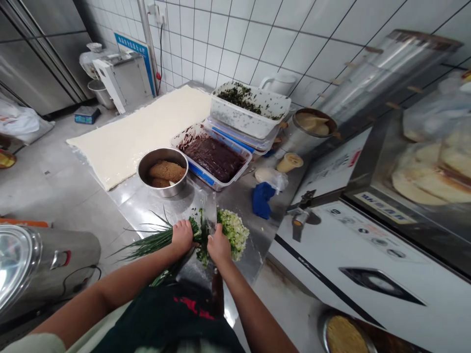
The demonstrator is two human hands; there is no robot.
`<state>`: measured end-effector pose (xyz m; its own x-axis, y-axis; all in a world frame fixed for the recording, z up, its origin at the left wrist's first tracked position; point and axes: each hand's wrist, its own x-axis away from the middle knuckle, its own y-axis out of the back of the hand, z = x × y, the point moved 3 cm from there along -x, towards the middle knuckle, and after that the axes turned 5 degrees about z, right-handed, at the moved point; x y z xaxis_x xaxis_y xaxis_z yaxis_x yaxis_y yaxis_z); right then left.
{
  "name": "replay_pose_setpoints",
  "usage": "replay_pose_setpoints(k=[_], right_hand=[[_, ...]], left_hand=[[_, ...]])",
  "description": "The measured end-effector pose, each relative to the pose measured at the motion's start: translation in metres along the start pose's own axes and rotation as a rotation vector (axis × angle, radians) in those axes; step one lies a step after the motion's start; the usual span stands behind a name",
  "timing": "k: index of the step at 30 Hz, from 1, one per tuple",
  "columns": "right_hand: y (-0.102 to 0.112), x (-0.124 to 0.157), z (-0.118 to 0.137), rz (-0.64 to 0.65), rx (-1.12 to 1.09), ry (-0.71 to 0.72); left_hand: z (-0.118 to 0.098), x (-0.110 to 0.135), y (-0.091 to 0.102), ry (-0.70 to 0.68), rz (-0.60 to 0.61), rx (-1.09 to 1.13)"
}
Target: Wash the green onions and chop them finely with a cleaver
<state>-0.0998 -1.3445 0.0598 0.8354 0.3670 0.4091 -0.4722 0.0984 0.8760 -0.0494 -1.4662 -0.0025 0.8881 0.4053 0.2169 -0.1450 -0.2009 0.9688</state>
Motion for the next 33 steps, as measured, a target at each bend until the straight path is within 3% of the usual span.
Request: replay_pose_setpoints(k=[6, 14, 26, 29, 33], right_hand=[[0.028, 0.024, 0.006, 0.087, 0.259, 0.247], [0.036, 0.025, 0.008, 0.224, 0.442, 0.432], [0.037, 0.004, 0.007, 0.321, 0.416, 0.487], [0.03, -0.015, 0.017, 0.337, 0.366, 0.469], [0.015, -0.039, 0.042, 0.256, 0.33, 0.369]], left_hand=[[-0.001, 0.002, 0.003, -0.007, 0.011, -0.019], [-0.006, 0.006, 0.01, -0.004, -0.005, -0.045], [-0.007, 0.003, 0.01, -0.017, 0.014, -0.051], [-0.008, 0.0, 0.009, -0.03, 0.037, -0.056], [-0.008, -0.004, 0.007, -0.041, 0.047, -0.049]])
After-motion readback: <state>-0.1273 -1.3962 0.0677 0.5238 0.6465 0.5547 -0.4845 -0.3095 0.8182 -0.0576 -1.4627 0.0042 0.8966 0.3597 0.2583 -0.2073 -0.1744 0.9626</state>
